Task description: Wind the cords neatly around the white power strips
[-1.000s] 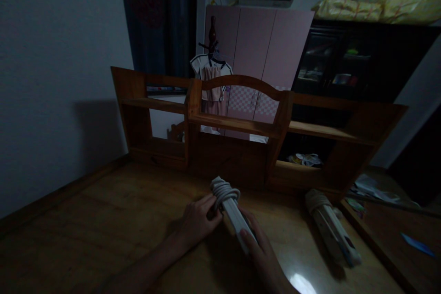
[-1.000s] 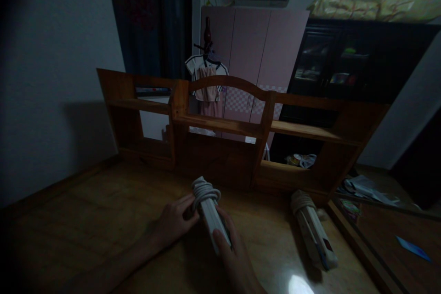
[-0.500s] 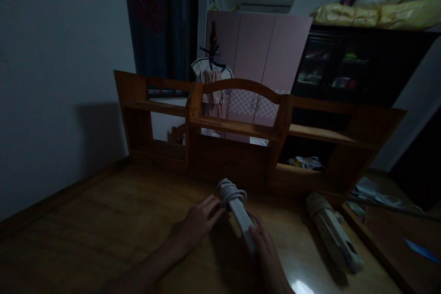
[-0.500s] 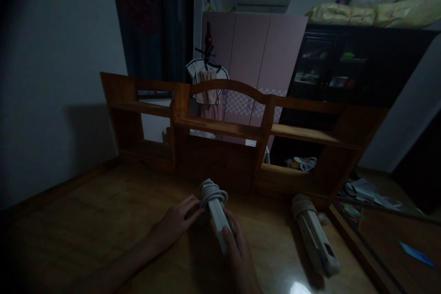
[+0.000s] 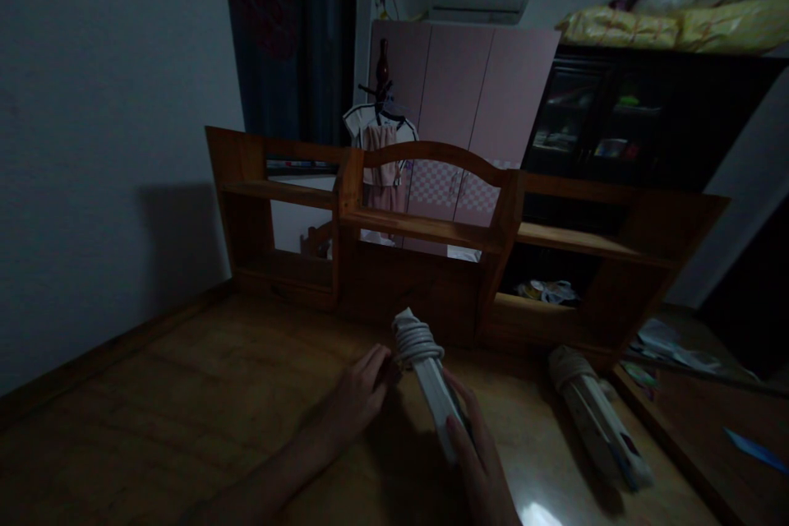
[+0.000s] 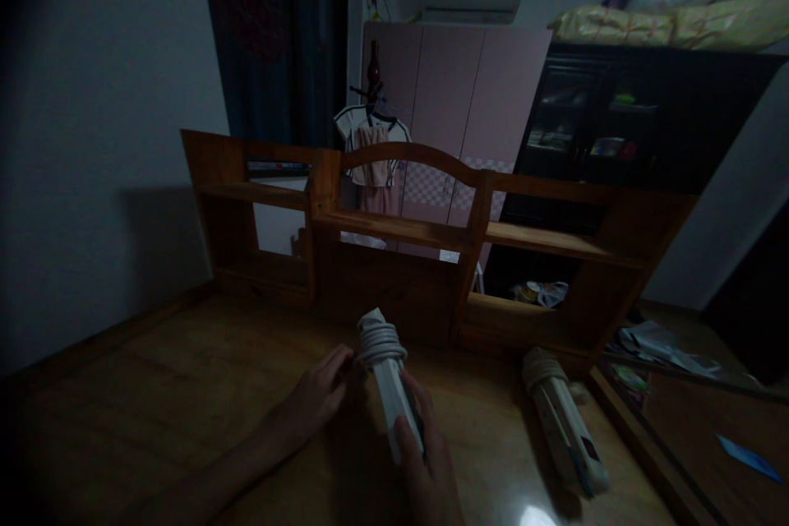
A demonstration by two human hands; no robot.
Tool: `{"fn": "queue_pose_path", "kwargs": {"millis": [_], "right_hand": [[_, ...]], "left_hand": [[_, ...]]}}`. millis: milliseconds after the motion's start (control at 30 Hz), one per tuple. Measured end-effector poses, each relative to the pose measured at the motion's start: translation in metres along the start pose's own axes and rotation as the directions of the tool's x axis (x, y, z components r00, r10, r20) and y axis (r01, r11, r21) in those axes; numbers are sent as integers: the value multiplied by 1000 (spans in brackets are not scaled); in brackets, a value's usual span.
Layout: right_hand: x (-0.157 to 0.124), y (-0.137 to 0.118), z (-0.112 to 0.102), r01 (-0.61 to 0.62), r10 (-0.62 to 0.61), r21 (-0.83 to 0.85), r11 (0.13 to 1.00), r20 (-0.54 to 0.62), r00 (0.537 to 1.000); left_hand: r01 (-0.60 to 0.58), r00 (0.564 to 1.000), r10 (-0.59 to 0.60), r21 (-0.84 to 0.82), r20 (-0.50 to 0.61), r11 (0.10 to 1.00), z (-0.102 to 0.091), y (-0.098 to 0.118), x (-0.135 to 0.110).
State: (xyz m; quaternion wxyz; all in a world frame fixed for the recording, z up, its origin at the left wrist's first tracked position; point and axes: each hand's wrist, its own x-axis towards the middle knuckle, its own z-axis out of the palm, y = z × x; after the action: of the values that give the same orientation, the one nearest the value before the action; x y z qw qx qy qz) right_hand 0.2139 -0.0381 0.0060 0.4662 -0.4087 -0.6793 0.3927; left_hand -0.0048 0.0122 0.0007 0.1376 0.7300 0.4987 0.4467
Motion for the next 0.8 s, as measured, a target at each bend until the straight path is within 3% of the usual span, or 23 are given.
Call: {"fn": "queue_pose_path", "kwargs": {"millis": [133, 200, 333, 467, 533, 633, 800], "right_hand": [[-3, 6, 2, 6, -6, -30, 1000, -21, 1000], [-5, 6, 4, 46, -49, -74, 996, -32, 998], [-6, 4, 10, 139, -143, -233, 963, 0, 990], [-5, 4, 14, 162, -117, -399, 902, 135, 984], [-4, 3, 15, 211, -126, -438, 874, 215, 969], [-5, -2, 17, 270, -156, -469, 841, 267, 951], [-13, -12, 20, 270, -158, -556, 786, 242, 957]], "left_hand": [[72, 997, -70, -153, 17, 986, -3, -4, -1], [178, 984, -155, -369, 92, 912, -3, -3, -3], [375, 927, -213, -723, 310, 580, 2, 6, -2], [528, 848, -201, -814, 491, 240, 7, 10, 1], [565, 819, -237, -808, 523, 168, 7, 8, 1], [607, 786, -272, -778, 555, 165, 8, 1, 2], [588, 806, -325, -726, 494, 356, 7, -6, 4]]}}
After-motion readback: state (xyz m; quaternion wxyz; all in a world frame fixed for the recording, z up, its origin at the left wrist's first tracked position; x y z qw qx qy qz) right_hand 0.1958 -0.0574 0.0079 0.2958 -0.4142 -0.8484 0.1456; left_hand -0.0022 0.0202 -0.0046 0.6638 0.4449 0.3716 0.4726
